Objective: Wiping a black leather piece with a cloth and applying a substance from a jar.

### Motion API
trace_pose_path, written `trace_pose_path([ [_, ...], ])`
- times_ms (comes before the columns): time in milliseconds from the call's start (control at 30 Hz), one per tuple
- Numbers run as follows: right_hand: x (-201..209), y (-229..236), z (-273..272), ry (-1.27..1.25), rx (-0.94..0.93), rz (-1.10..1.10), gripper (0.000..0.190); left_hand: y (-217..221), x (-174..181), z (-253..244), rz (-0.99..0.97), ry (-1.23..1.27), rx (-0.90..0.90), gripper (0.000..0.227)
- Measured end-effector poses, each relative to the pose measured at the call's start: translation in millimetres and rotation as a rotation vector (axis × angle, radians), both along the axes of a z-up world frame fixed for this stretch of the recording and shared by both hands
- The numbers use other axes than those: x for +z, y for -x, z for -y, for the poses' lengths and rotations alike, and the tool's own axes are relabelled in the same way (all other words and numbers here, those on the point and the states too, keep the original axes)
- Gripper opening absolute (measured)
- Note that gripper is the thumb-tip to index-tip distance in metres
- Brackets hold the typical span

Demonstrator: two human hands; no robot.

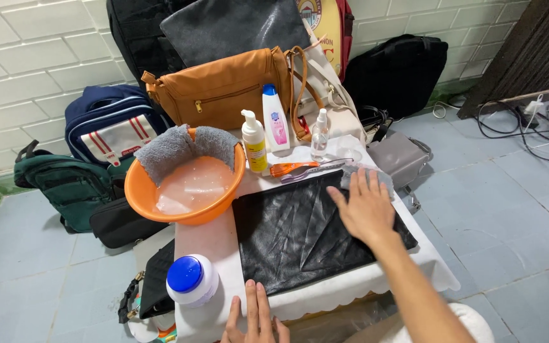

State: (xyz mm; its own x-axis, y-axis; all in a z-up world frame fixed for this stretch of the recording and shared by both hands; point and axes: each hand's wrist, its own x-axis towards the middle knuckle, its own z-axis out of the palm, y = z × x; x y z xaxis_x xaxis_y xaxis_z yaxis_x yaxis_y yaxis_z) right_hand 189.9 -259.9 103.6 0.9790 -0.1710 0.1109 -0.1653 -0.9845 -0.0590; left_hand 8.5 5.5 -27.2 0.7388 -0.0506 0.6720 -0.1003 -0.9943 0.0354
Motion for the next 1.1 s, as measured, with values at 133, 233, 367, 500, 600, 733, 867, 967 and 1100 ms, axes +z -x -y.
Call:
trace_pose_path([
  [133,46.6,33.2,-82.5,-0.278,0.066,0.030,0.081,-2.7,1.2,0.8,0.048,0.004,-0.007,0.075],
  [233,33.5,43.2,-128.5,-0.238,0.243,-0.027,0.087,-1.8,6.6,0.7,0.052,-0.006,-0.016,0.074],
  [367,30.5,51.4,-155.4,-0.280,0.565,-0.042,0.081,-1.8,2.8,-0.8,0.051,-0.006,-0.017,0.074],
  [500,65.9,49.8,-125.1,-0.438,0.188,0.115,0.066,-1.3,8.0,-3.9,0.058,-0.010,-0.033,0.075],
  [600,-13.9,6.1,-77.1,-0.195,0.116,0.146,0.085,2.3,6.5,-4.0,0.001,-0.033,-0.020,0.073],
  [733,8.6,3.2,-111.9,-0.308,-0.005,0.002,0.092,0.7,13.7,0.9,0.083,-0.009,-0.003,0.076],
  [867,15.1,32.9,-162.6,-0.296,0.278,0.078,0.086,0.7,9.5,2.0,0.035,0.004,0.018,0.077],
  [967,19.5,69.1,-180.1,-0.294,0.540,0.076,0.079,-4.8,-18.7,-5.3,0.114,0.020,-0.034,0.071],
  [1100,27.7,106.0,-166.4,-0.348,0.749,0.088,0.072,-20.0,-40.5,-5.2,0.287,0.049,-0.093,0.057],
])
